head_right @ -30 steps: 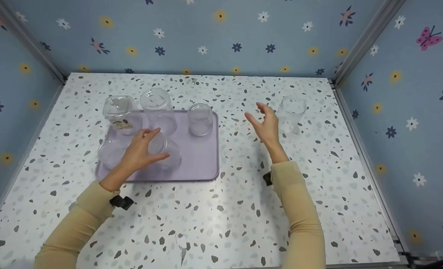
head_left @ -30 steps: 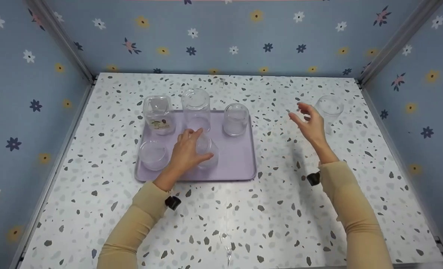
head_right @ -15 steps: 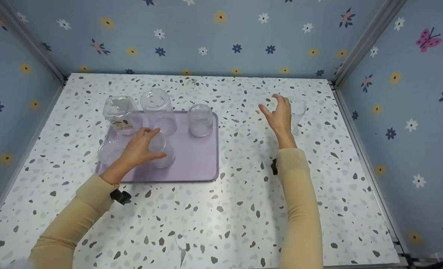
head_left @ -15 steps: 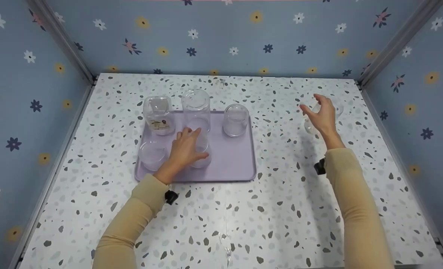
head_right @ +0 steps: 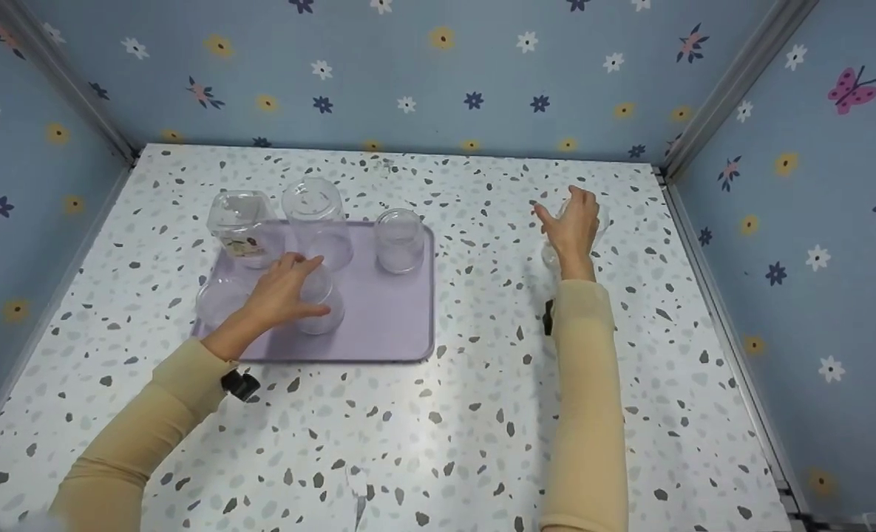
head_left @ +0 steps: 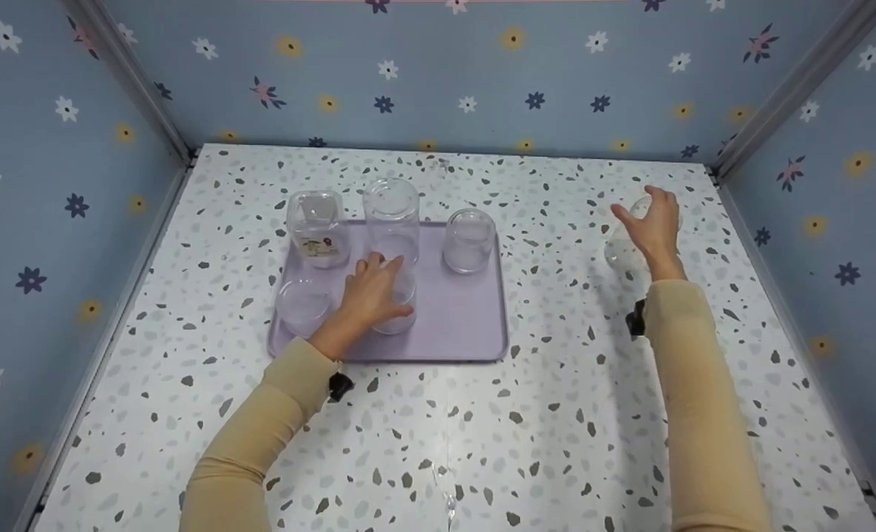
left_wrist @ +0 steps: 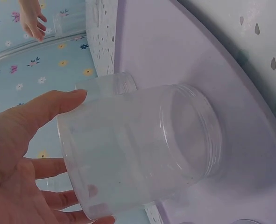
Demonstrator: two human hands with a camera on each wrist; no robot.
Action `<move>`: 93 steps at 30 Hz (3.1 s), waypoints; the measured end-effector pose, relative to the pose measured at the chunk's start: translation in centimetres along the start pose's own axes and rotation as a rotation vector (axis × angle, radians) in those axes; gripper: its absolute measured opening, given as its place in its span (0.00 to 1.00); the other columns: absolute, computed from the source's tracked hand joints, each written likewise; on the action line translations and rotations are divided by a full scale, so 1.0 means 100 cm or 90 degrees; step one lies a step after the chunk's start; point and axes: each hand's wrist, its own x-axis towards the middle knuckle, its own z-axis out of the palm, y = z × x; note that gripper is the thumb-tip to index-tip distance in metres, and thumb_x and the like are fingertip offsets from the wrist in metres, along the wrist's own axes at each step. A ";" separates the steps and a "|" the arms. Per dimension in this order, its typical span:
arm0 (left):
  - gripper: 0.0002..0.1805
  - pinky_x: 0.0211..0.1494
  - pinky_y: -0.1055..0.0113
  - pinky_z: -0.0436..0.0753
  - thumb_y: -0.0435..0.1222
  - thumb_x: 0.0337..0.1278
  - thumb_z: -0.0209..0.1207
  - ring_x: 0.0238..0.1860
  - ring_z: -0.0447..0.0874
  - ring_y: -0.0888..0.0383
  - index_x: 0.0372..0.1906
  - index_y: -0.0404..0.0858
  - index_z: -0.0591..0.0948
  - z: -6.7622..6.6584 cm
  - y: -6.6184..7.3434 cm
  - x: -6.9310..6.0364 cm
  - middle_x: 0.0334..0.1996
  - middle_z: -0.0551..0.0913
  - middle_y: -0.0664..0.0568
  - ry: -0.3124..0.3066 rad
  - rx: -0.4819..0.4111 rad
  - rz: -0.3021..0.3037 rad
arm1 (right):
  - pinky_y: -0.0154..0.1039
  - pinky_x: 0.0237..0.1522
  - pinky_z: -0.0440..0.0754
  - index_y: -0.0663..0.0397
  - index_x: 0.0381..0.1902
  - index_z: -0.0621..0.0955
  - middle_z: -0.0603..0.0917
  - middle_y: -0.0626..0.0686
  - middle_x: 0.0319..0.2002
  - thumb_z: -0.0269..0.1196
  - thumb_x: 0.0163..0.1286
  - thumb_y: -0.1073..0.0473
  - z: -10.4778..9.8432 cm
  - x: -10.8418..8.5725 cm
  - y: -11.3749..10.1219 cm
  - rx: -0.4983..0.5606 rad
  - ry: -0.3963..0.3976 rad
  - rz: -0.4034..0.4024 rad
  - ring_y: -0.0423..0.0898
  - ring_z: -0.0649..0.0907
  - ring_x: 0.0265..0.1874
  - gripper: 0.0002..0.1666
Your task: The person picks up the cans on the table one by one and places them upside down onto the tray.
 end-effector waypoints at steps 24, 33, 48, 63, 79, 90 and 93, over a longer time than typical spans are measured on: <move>0.45 0.47 0.46 0.68 0.44 0.35 0.67 0.54 0.61 0.38 0.63 0.35 0.62 0.001 0.002 0.003 0.56 0.62 0.33 -0.029 0.026 0.004 | 0.63 0.57 0.45 0.65 0.67 0.45 0.45 0.71 0.64 0.59 0.56 0.39 -0.002 0.017 0.016 -0.123 -0.104 0.123 0.68 0.48 0.61 0.56; 0.46 0.48 0.46 0.68 0.44 0.36 0.67 0.54 0.61 0.38 0.64 0.35 0.61 -0.002 0.004 0.003 0.57 0.62 0.33 -0.052 0.038 -0.005 | 0.66 0.55 0.43 0.64 0.67 0.40 0.42 0.74 0.63 0.59 0.57 0.41 -0.004 0.020 0.016 -0.152 -0.163 0.153 0.72 0.48 0.59 0.58; 0.49 0.51 0.43 0.64 0.49 0.38 0.67 0.59 0.54 0.36 0.65 0.33 0.58 -0.008 0.005 0.000 0.60 0.56 0.31 -0.058 0.023 -0.001 | 0.66 0.54 0.50 0.69 0.66 0.47 0.46 0.77 0.59 0.58 0.60 0.45 -0.007 0.019 0.018 -0.163 -0.157 0.129 0.73 0.50 0.57 0.51; 0.46 0.53 0.45 0.65 0.48 0.42 0.65 0.59 0.57 0.37 0.64 0.30 0.58 -0.011 0.015 -0.009 0.59 0.58 0.31 0.002 0.004 0.021 | 0.64 0.53 0.55 0.69 0.64 0.52 0.51 0.75 0.58 0.59 0.57 0.41 -0.011 0.014 0.014 -0.157 -0.111 0.093 0.70 0.53 0.57 0.51; 0.38 0.53 0.51 0.67 0.42 0.42 0.66 0.52 0.66 0.39 0.58 0.28 0.65 -0.005 0.021 -0.014 0.54 0.65 0.34 0.125 -0.069 0.101 | 0.57 0.55 0.58 0.58 0.66 0.54 0.53 0.68 0.60 0.56 0.56 0.36 -0.002 0.002 -0.008 -0.047 -0.073 0.011 0.62 0.55 0.59 0.49; 0.32 0.53 0.56 0.69 0.41 0.47 0.63 0.51 0.69 0.45 0.54 0.25 0.69 0.000 0.025 -0.010 0.50 0.69 0.38 0.208 -0.139 0.123 | 0.55 0.57 0.58 0.58 0.65 0.58 0.59 0.67 0.57 0.57 0.57 0.38 0.000 -0.016 -0.021 0.059 -0.003 -0.034 0.61 0.62 0.56 0.45; 0.30 0.54 0.57 0.68 0.41 0.48 0.62 0.52 0.69 0.47 0.54 0.26 0.70 0.001 0.026 -0.009 0.50 0.70 0.39 0.225 -0.159 0.128 | 0.55 0.56 0.59 0.58 0.64 0.59 0.61 0.67 0.56 0.57 0.58 0.39 0.001 -0.022 -0.024 0.083 0.016 -0.042 0.60 0.64 0.55 0.45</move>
